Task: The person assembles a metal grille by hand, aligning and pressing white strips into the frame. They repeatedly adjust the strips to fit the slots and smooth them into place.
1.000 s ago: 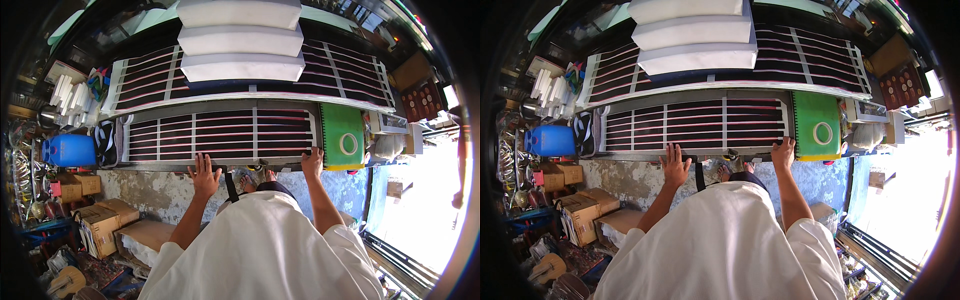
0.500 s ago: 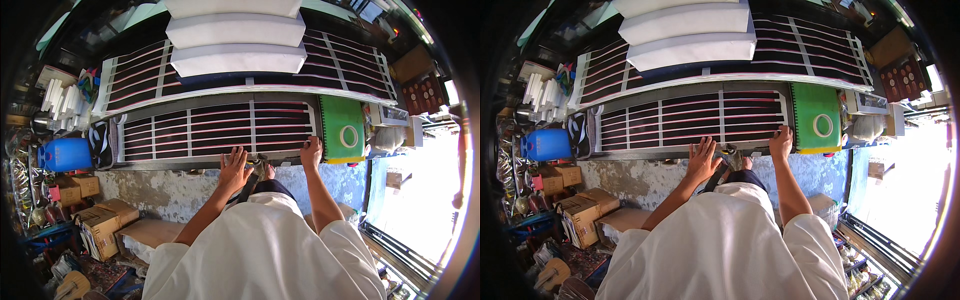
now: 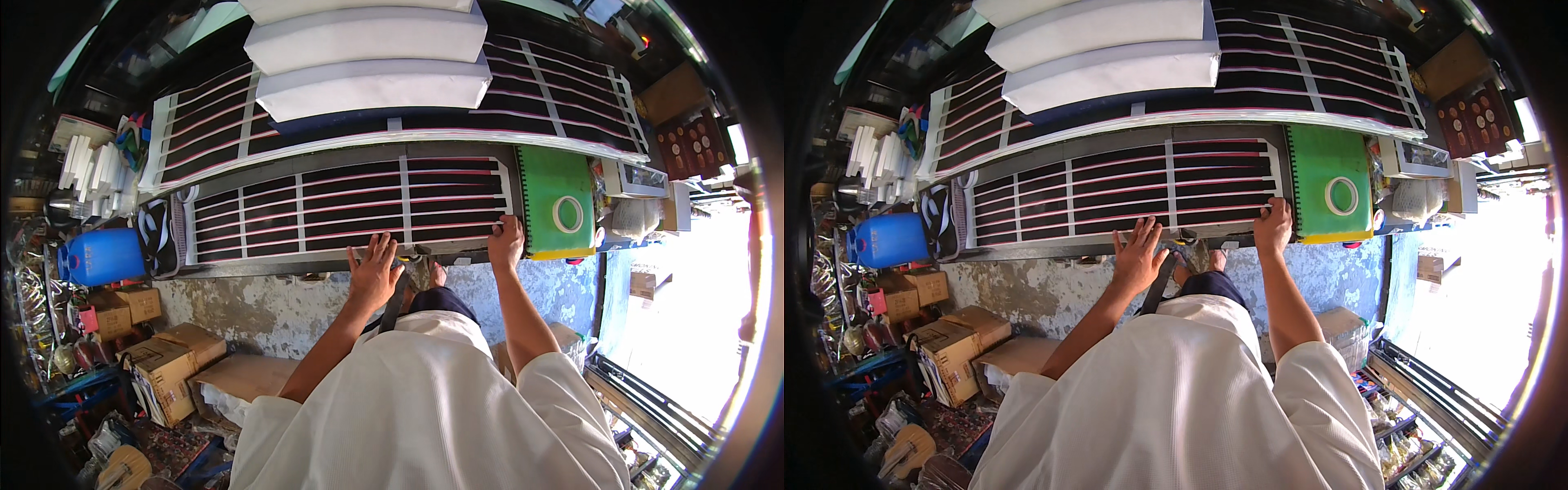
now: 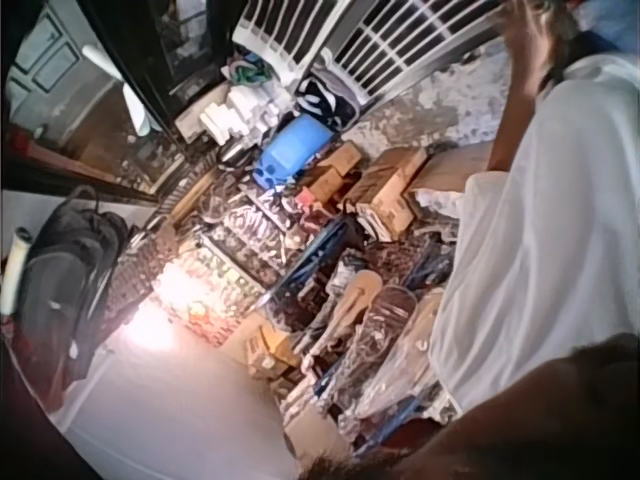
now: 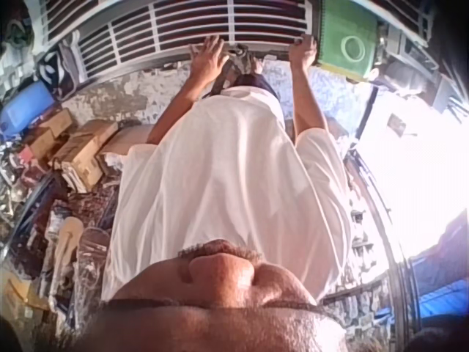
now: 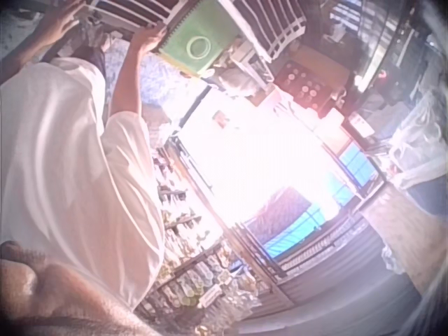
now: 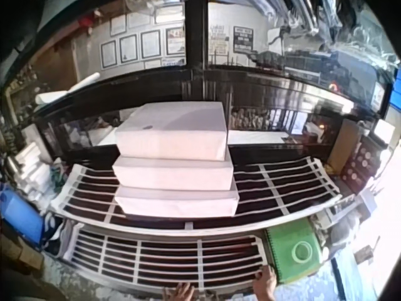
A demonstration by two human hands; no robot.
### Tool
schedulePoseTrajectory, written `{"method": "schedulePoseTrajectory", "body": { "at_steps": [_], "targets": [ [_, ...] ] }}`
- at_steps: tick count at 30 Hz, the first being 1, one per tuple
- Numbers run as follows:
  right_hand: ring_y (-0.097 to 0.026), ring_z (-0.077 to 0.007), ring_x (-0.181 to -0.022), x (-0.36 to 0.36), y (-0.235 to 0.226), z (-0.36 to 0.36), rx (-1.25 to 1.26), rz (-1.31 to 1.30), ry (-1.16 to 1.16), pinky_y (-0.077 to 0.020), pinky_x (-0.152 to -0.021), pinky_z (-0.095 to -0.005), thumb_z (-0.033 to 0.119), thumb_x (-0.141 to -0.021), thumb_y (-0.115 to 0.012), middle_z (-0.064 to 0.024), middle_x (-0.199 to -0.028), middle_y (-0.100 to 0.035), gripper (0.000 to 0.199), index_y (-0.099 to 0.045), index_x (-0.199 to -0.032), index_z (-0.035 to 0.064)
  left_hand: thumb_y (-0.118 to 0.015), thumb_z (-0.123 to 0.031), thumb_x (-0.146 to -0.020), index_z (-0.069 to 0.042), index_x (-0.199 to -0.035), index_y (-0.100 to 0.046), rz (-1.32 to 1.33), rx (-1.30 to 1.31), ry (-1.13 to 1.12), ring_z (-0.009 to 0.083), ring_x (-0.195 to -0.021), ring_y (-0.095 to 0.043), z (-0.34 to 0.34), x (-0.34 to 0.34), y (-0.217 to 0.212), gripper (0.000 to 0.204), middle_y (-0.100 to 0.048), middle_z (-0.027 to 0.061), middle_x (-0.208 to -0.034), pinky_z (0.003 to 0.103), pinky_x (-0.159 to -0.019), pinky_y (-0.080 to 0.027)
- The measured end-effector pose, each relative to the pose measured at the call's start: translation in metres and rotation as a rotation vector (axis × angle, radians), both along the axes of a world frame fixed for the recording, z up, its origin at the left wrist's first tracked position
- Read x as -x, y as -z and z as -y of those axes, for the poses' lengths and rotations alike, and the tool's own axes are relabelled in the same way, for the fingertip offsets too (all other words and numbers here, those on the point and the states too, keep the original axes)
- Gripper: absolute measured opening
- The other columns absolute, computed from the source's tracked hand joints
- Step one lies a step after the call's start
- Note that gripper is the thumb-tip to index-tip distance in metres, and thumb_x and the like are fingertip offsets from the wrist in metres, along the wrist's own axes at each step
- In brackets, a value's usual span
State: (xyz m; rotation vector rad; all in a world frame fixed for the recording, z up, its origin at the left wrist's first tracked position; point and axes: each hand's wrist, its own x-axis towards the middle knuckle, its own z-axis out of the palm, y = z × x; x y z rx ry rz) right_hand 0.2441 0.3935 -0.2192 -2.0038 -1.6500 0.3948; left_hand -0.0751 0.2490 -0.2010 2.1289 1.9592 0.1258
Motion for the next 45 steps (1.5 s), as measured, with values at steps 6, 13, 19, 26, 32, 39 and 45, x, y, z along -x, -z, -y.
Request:
{"method": "schedulePoseTrajectory", "body": {
  "at_steps": [6, 13, 19, 26, 32, 39, 45],
  "targets": [
    [-0.067, -0.0436, -0.107, 0.024, -0.014, 0.018, -0.315, 0.125, -0.101, -0.0544, -0.097, -0.0538, 0.001, -0.097, -0.069, -0.0175, -0.113, -0.069, 0.02, -0.071, -0.116, 0.0051, -0.062, -0.048, -0.112, -0.01, -0.166, -0.051, 0.013, -0.015, -0.008, 0.0307, -0.167, -0.036, -0.001, -0.004, -0.006, 0.067, -0.042, 0.0082, -0.178, 0.079, -0.128, -0.026],
    [-0.067, -0.0395, -0.103, 0.101, -0.018, 0.048, -0.19, -0.225, -0.605, -0.0579, -0.093, -0.0499, 0.001, -0.094, -0.072, -0.0157, -0.109, -0.066, 0.019, -0.077, -0.112, 0.0045, -0.062, -0.044, -0.113, -0.008, -0.162, -0.055, 0.026, -0.026, 0.051, 0.0298, -0.166, -0.037, -0.01, -0.013, -0.008, 0.061, -0.047, 0.0092, -0.174, 0.072, -0.13, -0.029],
    [-0.068, -0.0398, -0.108, 0.13, -0.014, 0.045, -0.152, -0.233, -0.603, -0.0594, -0.095, -0.0486, -0.002, -0.092, -0.075, -0.0161, -0.114, -0.067, 0.025, -0.079, -0.115, 0.0031, -0.069, -0.025, -0.108, -0.005, -0.152, -0.061, 0.172, -0.085, -0.006, 0.036, -0.146, -0.058, -0.018, -0.01, -0.006, 0.049, -0.056, 0.0142, -0.165, 0.064, -0.123, -0.043],
    [-0.068, -0.0393, -0.109, 0.126, -0.009, 0.045, -0.15, -0.258, -0.587, -0.0599, -0.095, -0.0475, -0.004, -0.09, -0.075, -0.0155, -0.114, -0.066, 0.026, -0.08, -0.114, 0.0037, -0.076, 0.003, -0.094, 0.0, -0.125, -0.075, 0.331, -0.348, -0.09, 0.0404, -0.109, -0.067, -0.044, -0.004, -0.001, 0.031, -0.069, 0.0179, -0.122, 0.048, -0.096, -0.056],
    [-0.068, -0.0393, -0.109, 0.125, -0.007, 0.045, -0.171, -0.287, -0.579, -0.0601, -0.095, -0.0481, -0.005, -0.088, -0.075, -0.0152, -0.115, -0.065, 0.027, -0.08, -0.114, 0.0037, -0.077, 0.003, -0.093, -0.002, -0.115, -0.08, 0.371, -0.288, -0.106, 0.0376, -0.103, -0.065, -0.058, -0.006, 0.007, 0.023, -0.068, 0.0136, -0.112, 0.049, -0.092, -0.055],
    [-0.067, -0.0401, -0.111, 0.121, -0.006, 0.045, -0.162, -0.287, -0.573, -0.06, -0.095, -0.0489, -0.005, -0.088, -0.074, -0.0159, -0.116, -0.065, 0.028, -0.079, -0.115, 0.004, -0.079, 0.001, -0.091, -0.003, -0.111, -0.081, 0.369, -0.307, -0.061, 0.0364, -0.101, -0.065, -0.06, -0.004, 0.008, 0.021, -0.068, 0.0129, -0.11, 0.047, -0.091, -0.055],
    [-0.067, -0.0401, -0.111, 0.12, -0.006, 0.046, -0.155, -0.306, -0.556, -0.0597, -0.096, -0.049, -0.006, -0.087, -0.074, -0.0159, -0.117, -0.065, 0.03, -0.079, -0.115, 0.0042, -0.081, -0.004, -0.091, -0.003, -0.116, -0.078, 0.344, -0.258, -0.033, 0.0367, -0.105, -0.066, -0.063, -0.01, -0.002, 0.025, -0.07, 0.013, -0.112, 0.048, -0.093, -0.056]
  ]
}}
